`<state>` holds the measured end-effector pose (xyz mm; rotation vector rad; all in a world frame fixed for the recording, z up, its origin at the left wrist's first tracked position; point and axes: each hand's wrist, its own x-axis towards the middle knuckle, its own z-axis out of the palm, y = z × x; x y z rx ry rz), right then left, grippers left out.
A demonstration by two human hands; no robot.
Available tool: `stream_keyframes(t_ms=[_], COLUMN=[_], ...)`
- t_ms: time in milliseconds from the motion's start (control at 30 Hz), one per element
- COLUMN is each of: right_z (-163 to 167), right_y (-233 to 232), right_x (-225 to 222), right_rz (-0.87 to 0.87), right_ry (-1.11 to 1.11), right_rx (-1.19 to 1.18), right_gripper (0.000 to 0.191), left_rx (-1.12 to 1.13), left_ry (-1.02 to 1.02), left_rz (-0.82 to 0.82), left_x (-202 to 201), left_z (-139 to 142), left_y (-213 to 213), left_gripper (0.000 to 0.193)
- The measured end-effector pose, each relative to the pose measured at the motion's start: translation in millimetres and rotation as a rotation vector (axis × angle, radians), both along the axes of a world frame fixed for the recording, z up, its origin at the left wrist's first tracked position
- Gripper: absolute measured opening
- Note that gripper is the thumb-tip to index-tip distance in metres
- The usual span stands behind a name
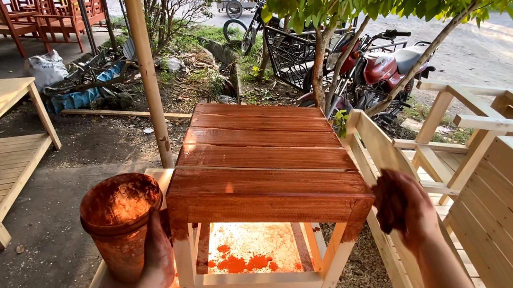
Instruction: The person dips a cloth into a bucket of reddish-brown stain and rubs it by hand over the top, edges, and legs of a small wooden stool, coating the bare wood surfaces. They continue working the stain into the frame and side rails of the stool.
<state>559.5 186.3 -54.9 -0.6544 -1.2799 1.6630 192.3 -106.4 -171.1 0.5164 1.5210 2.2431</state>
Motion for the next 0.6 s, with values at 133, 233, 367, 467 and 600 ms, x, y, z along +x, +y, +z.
stream_keyframes(t_ms=[133,233,367,467,600], right_z=[39,47,43,45,45], right_y=[1,7,16,25,34], right_x=[-19,-21,1,17,35], right_rz=[0.091,0.077,0.279,0.439,0.451], right_ry=[-0.335,-0.48,-0.425,-0.412,-0.457], right_rx=[0.242,0.342,0.454,0.593,0.481], right_gripper=[0.033,0.028,0.028,0.028,0.031], left_rx=[0.043,-0.025,0.016,0.142,0.249], left_ry=[-0.009,-0.035,-0.098,-0.084,-0.146], left_rz=[0.043,0.097,0.145,0.171,0.114], left_x=[-8,-11,-22,-30,-32], left_z=[13,18,25,27,22], left_y=[6,9,15,19,17], left_gripper=[0.084,0.083,0.079,0.077,0.073])
